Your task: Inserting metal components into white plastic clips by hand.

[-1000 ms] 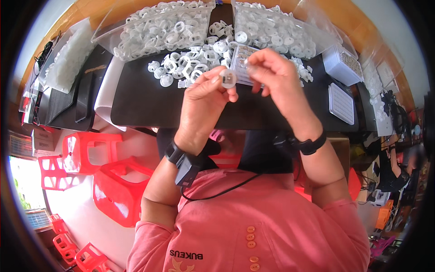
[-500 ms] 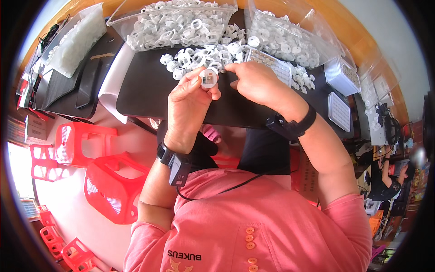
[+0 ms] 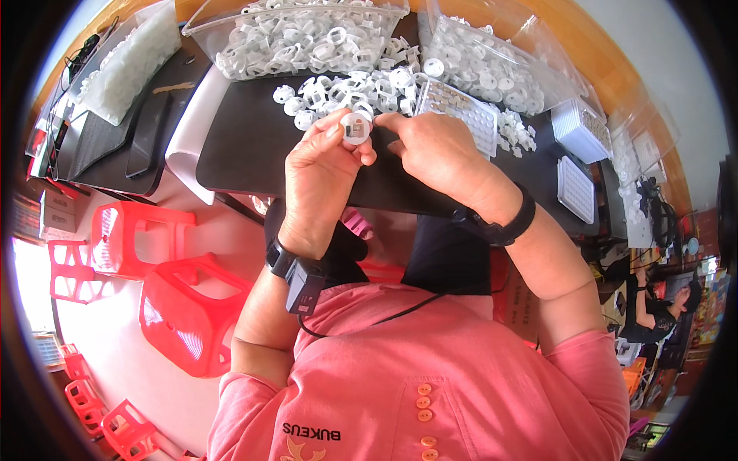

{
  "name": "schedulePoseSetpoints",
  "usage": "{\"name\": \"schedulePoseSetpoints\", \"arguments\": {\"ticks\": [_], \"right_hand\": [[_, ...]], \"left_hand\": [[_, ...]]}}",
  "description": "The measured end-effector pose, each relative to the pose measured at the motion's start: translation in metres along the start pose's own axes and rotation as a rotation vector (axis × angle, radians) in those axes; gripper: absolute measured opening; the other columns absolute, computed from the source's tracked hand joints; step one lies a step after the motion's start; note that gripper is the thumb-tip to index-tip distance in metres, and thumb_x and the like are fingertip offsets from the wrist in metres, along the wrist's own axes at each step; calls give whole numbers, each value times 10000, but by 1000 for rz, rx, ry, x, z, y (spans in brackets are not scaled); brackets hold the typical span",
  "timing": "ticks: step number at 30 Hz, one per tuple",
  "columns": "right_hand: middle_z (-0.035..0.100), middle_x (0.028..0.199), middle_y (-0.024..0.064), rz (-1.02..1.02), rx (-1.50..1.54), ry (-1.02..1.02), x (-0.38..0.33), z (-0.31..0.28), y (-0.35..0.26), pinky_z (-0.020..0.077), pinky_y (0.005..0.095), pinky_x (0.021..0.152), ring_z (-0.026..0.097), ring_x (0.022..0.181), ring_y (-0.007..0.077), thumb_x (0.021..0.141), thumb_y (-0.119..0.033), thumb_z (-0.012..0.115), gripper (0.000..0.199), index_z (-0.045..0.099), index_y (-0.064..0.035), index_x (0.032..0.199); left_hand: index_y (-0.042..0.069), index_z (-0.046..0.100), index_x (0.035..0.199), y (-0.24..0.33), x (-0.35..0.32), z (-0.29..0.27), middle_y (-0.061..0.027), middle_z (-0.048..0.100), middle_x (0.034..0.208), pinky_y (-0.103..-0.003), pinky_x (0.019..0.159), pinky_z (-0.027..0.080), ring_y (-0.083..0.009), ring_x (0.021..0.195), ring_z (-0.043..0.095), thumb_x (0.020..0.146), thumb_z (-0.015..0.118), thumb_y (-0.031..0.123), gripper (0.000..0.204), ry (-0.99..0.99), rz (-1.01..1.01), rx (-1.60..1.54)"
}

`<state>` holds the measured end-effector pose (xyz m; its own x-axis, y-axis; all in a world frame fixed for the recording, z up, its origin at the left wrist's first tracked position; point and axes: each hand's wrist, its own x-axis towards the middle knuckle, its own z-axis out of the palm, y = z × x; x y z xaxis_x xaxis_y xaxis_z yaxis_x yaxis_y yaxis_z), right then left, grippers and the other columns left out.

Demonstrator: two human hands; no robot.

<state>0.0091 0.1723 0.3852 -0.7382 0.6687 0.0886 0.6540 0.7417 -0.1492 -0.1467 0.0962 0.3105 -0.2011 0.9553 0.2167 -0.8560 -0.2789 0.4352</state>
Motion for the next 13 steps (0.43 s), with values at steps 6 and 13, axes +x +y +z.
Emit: {"name": "schedulePoseSetpoints", "arguments": {"ticks": [6,13], "right_hand": [[728,867,123,-83,113,143,-3,16,6,532,457,668,700,800,334,852,-119,638,180,744,-135,996],[726,860,109,-166,235,331,-10,31,1,531,456,667,702,806,328,817,-92,651,134,741,-107,915]], "left_hand": [[-62,590,1171,-2,7,-4,-146,607,990,-391,758,462,-257,843,581,942,643,153,319,36,39,-25],[-47,555,1243,9,15,-16,-153,607,1046,-407,771,448,-247,894,552,948,638,137,358,47,81,-108]]}}
